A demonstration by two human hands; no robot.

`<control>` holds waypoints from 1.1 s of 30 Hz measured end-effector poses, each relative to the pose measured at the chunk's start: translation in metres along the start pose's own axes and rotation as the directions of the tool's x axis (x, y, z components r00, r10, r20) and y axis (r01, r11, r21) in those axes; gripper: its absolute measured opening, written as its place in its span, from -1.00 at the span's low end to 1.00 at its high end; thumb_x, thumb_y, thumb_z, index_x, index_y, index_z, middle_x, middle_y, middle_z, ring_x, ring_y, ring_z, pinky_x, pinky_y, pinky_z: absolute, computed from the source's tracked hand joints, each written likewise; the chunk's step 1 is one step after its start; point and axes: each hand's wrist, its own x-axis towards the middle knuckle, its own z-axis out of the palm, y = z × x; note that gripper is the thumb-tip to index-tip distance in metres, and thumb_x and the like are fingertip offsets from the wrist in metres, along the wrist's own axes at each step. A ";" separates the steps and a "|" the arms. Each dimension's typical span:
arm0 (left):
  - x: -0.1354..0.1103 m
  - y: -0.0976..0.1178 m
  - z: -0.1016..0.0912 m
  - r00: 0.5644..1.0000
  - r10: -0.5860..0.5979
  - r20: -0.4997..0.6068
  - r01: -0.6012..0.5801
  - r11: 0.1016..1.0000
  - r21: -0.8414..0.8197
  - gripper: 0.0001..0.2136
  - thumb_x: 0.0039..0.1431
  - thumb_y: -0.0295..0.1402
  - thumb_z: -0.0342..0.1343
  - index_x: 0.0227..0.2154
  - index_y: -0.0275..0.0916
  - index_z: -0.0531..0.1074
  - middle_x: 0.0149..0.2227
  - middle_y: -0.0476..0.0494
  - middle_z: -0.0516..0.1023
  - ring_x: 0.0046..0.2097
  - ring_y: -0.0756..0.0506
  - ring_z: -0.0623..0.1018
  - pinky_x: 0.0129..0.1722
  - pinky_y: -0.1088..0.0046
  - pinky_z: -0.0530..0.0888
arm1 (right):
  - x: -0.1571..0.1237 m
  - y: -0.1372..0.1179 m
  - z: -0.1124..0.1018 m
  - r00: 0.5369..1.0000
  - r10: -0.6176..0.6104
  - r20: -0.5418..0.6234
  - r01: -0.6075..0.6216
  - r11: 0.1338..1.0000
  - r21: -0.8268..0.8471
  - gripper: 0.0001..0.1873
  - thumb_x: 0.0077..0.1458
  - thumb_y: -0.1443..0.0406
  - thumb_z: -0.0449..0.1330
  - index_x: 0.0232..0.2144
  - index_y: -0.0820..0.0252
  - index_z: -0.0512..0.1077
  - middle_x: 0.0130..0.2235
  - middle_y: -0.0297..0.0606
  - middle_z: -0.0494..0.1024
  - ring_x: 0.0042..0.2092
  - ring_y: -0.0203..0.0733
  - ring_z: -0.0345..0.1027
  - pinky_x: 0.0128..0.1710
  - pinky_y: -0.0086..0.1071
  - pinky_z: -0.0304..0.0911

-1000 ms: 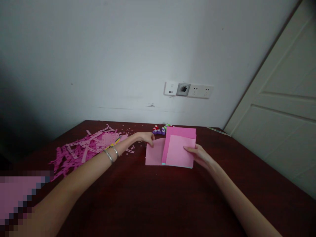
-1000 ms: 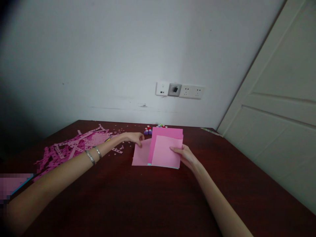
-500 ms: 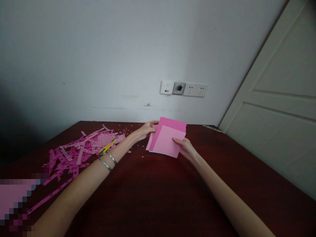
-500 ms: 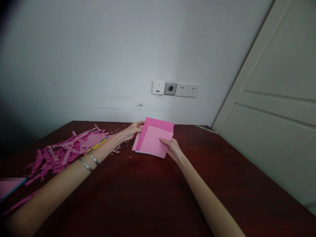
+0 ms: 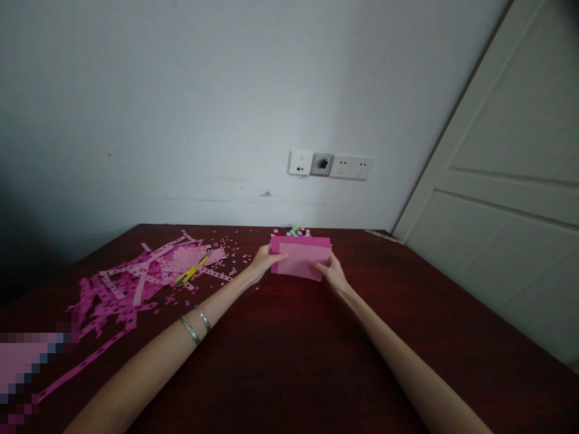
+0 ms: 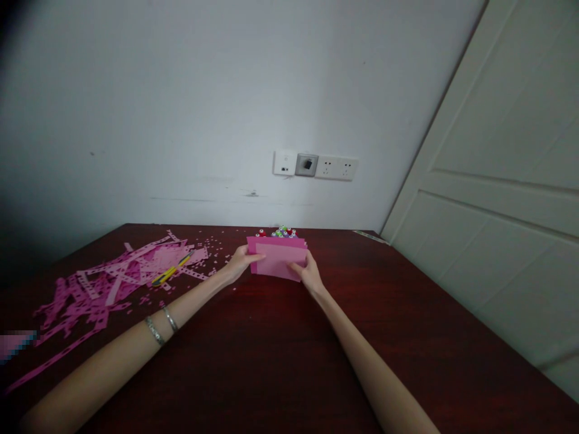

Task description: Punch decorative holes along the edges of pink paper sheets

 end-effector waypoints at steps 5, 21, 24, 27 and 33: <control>-0.001 0.006 0.008 0.999 0.037 0.015 -0.037 0.999 0.039 -0.67 -0.20 -0.39 0.24 -0.29 -0.36 0.43 -0.31 -0.16 0.55 -0.32 -0.08 0.51 -0.26 0.38 0.43 | 0.001 0.006 0.002 1.000 0.010 -0.012 -0.011 0.999 -0.041 -0.63 -0.27 0.36 0.17 -0.28 0.17 0.34 -0.31 -0.30 0.49 -0.28 -0.15 0.34 -0.25 -0.31 0.27; -0.015 0.013 0.020 0.969 0.246 -0.007 -0.242 0.956 0.168 -0.56 -0.07 -0.26 0.19 -0.11 -0.31 0.29 -0.15 -0.21 0.47 -0.14 -0.13 0.46 -0.12 0.33 0.38 | -0.008 0.003 0.009 0.990 -0.072 -0.117 0.061 0.994 -0.094 -0.69 -0.29 0.40 0.04 -0.35 0.13 0.27 -0.33 -0.31 0.44 -0.27 -0.14 0.29 -0.24 -0.32 0.23; -0.017 0.011 0.016 0.965 0.257 -0.055 -0.244 0.954 0.175 -0.60 -0.04 -0.26 0.15 -0.13 -0.30 0.28 -0.16 -0.19 0.46 -0.12 -0.13 0.45 -0.09 0.33 0.37 | -0.011 0.004 0.007 0.991 -0.078 -0.110 0.068 0.993 -0.094 -0.72 -0.29 0.39 0.03 -0.38 0.12 0.26 -0.35 -0.31 0.45 -0.25 -0.13 0.31 -0.23 -0.31 0.24; -0.019 0.002 0.012 0.975 0.222 -0.026 -0.216 0.964 0.156 -0.61 -0.03 -0.29 0.14 -0.12 -0.29 0.27 -0.14 -0.18 0.46 -0.09 -0.13 0.45 -0.07 0.33 0.36 | -0.014 0.009 0.003 0.994 -0.071 -0.084 0.062 0.993 -0.098 -0.70 -0.28 0.38 0.03 -0.35 0.13 0.30 -0.33 -0.31 0.46 -0.23 -0.12 0.32 -0.19 -0.30 0.23; -0.018 -0.011 0.024 0.973 0.231 0.010 -0.229 0.953 0.199 -0.60 0.02 -0.27 0.11 -0.07 -0.28 0.25 -0.07 -0.18 0.43 -0.04 -0.11 0.42 -0.01 0.34 0.30 | -0.015 0.020 0.002 0.992 -0.069 -0.106 0.052 0.986 -0.157 -0.60 -0.18 0.32 0.07 -0.18 0.13 0.30 -0.17 -0.25 0.44 -0.11 -0.10 0.27 -0.06 -0.27 0.14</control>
